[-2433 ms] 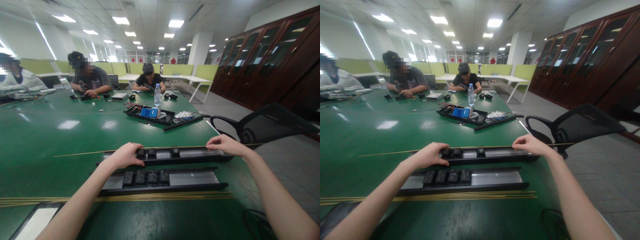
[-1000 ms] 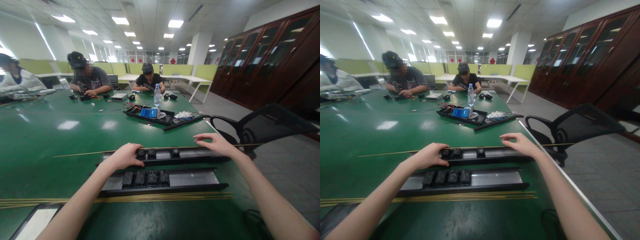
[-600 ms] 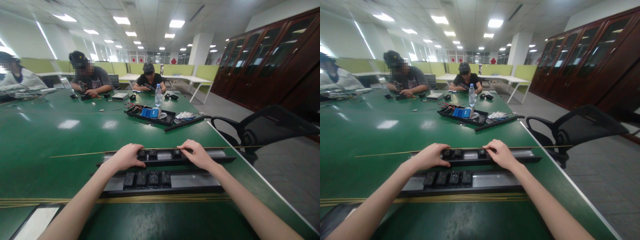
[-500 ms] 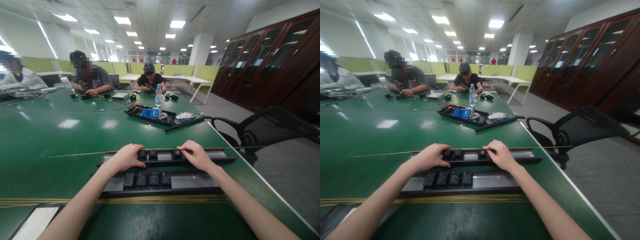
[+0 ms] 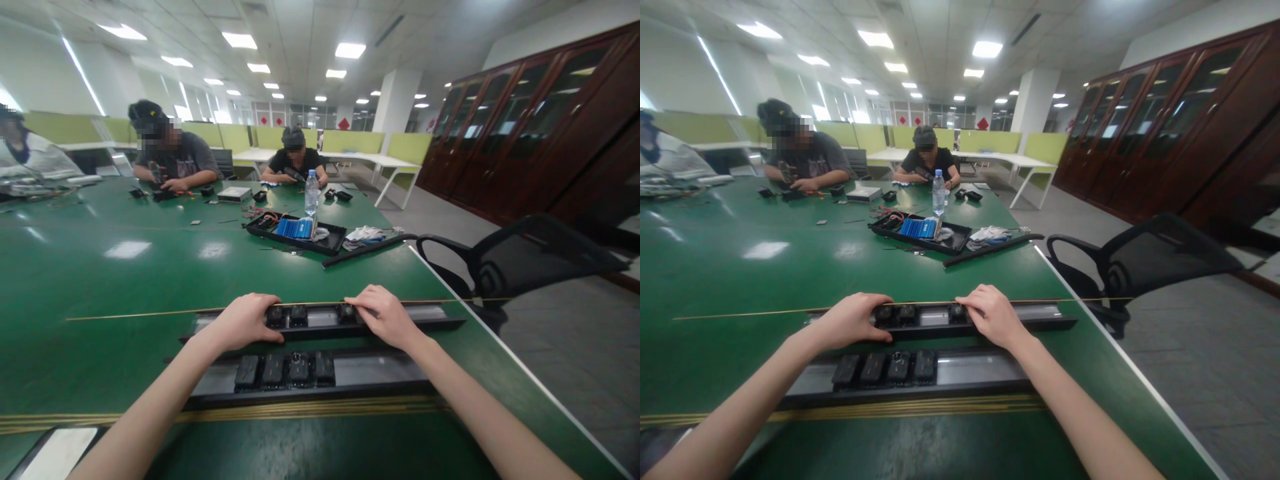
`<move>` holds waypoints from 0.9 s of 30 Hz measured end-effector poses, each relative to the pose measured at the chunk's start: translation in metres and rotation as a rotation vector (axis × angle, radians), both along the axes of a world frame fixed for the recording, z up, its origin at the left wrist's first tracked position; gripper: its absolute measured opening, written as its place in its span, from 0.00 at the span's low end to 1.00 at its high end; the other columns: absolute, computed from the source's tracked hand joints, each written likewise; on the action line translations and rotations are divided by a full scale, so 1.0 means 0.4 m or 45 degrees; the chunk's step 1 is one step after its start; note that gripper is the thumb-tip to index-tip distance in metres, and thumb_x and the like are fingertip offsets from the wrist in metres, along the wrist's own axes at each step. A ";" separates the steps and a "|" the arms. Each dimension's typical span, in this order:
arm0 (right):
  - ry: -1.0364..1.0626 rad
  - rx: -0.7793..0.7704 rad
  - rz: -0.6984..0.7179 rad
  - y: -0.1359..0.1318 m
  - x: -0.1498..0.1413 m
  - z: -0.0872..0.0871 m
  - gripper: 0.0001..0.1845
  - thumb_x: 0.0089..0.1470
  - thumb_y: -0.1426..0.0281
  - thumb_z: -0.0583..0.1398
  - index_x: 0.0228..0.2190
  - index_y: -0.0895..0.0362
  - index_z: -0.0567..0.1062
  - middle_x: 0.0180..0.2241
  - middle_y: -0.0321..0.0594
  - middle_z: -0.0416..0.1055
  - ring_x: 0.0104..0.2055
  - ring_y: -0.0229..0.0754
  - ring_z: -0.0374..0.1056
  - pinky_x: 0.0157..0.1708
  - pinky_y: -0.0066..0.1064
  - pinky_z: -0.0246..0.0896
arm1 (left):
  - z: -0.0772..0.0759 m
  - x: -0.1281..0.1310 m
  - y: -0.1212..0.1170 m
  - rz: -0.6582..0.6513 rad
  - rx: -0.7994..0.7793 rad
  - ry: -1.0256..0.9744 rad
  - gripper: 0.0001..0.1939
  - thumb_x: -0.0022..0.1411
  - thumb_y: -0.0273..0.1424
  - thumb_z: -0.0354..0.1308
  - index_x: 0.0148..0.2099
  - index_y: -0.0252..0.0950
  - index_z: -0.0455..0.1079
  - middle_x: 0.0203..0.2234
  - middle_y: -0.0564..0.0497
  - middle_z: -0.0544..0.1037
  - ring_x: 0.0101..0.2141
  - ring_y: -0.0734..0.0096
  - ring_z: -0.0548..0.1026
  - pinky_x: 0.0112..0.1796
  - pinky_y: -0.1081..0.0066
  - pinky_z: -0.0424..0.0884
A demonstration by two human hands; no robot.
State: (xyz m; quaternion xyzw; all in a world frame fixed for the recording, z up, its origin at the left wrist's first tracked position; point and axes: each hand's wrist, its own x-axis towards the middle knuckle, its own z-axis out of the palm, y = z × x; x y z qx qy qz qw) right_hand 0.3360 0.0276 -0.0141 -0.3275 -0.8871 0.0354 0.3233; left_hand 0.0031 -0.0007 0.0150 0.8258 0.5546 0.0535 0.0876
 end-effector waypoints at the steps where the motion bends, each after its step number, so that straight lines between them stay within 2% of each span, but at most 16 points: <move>1: 0.000 0.002 0.000 -0.001 -0.001 0.001 0.16 0.60 0.78 0.56 0.44 0.54 0.79 0.36 0.41 0.79 0.38 0.45 0.69 0.40 0.40 0.61 | 0.001 0.000 -0.001 -0.002 -0.002 -0.004 0.36 0.46 0.50 0.66 0.55 0.38 0.72 0.48 0.44 0.79 0.47 0.52 0.77 0.45 0.64 0.71; 15: -0.029 0.027 0.012 -0.010 -0.003 0.017 0.16 0.62 0.76 0.54 0.45 0.54 0.78 0.36 0.42 0.79 0.38 0.45 0.69 0.40 0.41 0.62 | 0.015 0.007 -0.011 0.031 -0.046 -0.039 0.33 0.47 0.48 0.66 0.54 0.39 0.72 0.48 0.44 0.79 0.47 0.52 0.77 0.46 0.64 0.70; 20: -0.068 0.034 0.015 -0.007 0.001 0.013 0.16 0.62 0.76 0.54 0.46 0.54 0.77 0.37 0.42 0.79 0.38 0.45 0.68 0.42 0.41 0.61 | 0.009 0.005 -0.009 0.024 -0.028 -0.030 0.32 0.48 0.49 0.66 0.53 0.40 0.72 0.47 0.44 0.80 0.47 0.52 0.77 0.45 0.65 0.71; 27: -0.076 0.080 -0.005 -0.006 0.002 0.012 0.15 0.63 0.75 0.54 0.46 0.54 0.77 0.35 0.42 0.78 0.37 0.45 0.68 0.42 0.41 0.61 | -0.001 0.000 -0.006 0.033 -0.043 -0.054 0.35 0.48 0.50 0.66 0.56 0.38 0.71 0.50 0.43 0.78 0.49 0.51 0.76 0.48 0.63 0.70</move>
